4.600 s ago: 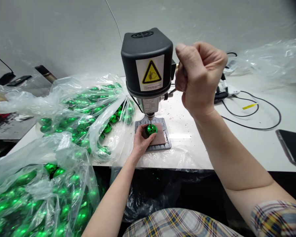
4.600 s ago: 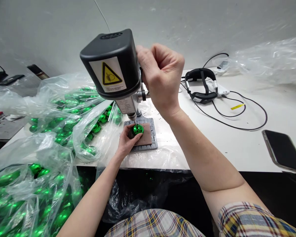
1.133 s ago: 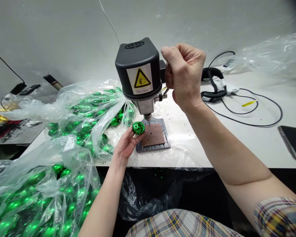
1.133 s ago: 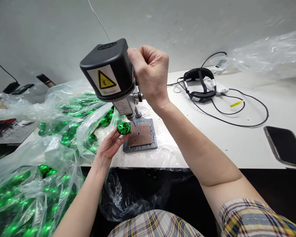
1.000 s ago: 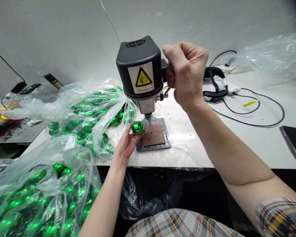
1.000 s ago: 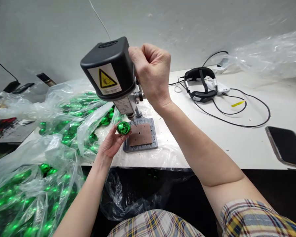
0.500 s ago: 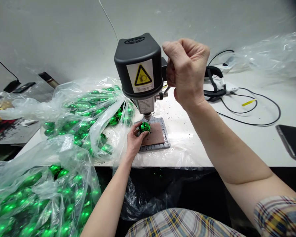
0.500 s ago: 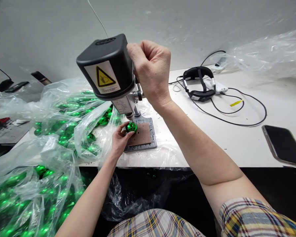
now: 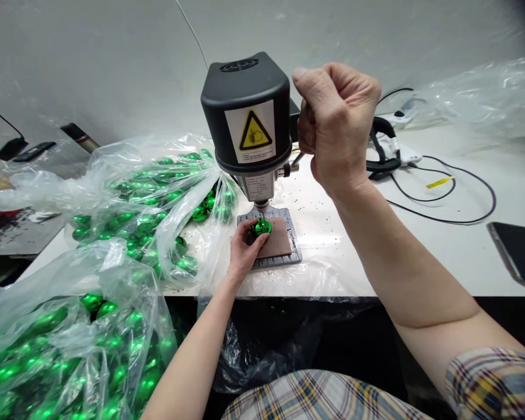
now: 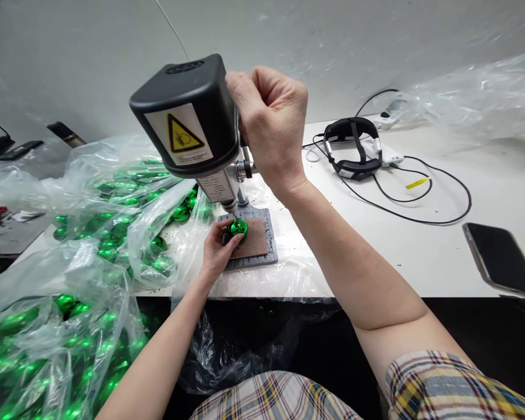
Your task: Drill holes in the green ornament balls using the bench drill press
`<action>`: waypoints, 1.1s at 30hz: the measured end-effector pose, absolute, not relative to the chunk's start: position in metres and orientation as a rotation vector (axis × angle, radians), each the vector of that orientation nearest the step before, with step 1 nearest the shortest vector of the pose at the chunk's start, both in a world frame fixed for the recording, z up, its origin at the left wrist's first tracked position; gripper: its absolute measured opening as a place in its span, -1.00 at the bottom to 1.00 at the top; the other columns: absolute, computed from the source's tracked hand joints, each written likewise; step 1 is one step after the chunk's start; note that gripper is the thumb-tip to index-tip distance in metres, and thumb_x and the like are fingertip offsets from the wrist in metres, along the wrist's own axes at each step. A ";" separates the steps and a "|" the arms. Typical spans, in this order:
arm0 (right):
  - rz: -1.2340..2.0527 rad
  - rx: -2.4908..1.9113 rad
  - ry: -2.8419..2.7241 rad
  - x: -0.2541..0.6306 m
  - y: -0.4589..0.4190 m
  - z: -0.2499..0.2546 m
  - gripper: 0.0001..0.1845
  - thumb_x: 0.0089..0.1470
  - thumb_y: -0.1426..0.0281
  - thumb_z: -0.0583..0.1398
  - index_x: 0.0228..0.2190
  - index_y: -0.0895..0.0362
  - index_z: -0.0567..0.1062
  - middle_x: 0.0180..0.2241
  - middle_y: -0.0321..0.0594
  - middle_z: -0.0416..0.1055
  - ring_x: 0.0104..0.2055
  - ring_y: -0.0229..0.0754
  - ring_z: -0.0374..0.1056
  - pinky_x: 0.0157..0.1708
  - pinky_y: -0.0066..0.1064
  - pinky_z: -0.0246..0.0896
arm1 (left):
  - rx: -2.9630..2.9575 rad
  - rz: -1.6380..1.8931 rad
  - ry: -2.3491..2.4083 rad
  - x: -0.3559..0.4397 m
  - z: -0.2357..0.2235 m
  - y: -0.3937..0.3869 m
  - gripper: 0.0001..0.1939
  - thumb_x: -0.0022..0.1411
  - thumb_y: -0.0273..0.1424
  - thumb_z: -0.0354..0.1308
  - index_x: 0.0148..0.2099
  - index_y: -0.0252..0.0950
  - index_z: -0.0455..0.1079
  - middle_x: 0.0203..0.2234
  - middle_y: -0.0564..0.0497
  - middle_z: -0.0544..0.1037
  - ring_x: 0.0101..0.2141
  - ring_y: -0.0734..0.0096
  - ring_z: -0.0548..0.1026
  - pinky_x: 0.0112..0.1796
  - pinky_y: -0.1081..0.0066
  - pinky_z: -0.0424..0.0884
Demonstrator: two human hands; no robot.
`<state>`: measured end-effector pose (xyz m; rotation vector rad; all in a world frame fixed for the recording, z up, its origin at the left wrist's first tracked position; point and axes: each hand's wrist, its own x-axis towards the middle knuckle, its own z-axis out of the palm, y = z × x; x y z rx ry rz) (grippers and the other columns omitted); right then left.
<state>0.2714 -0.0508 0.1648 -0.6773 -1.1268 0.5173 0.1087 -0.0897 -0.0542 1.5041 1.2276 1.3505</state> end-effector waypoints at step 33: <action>0.264 -0.447 -1.163 0.272 -0.077 0.104 -0.43 0.12 0.37 0.25 -0.71 0.13 0.02 -0.76 -0.42 -0.09 -0.72 -0.40 -0.13 -0.68 -0.37 -0.29 | 1.349 1.290 1.187 0.122 -0.051 -0.093 -0.51 0.03 -0.32 0.43 -0.03 -0.23 0.31 -0.11 -0.08 0.55 -0.05 0.22 0.53 0.04 0.19 0.42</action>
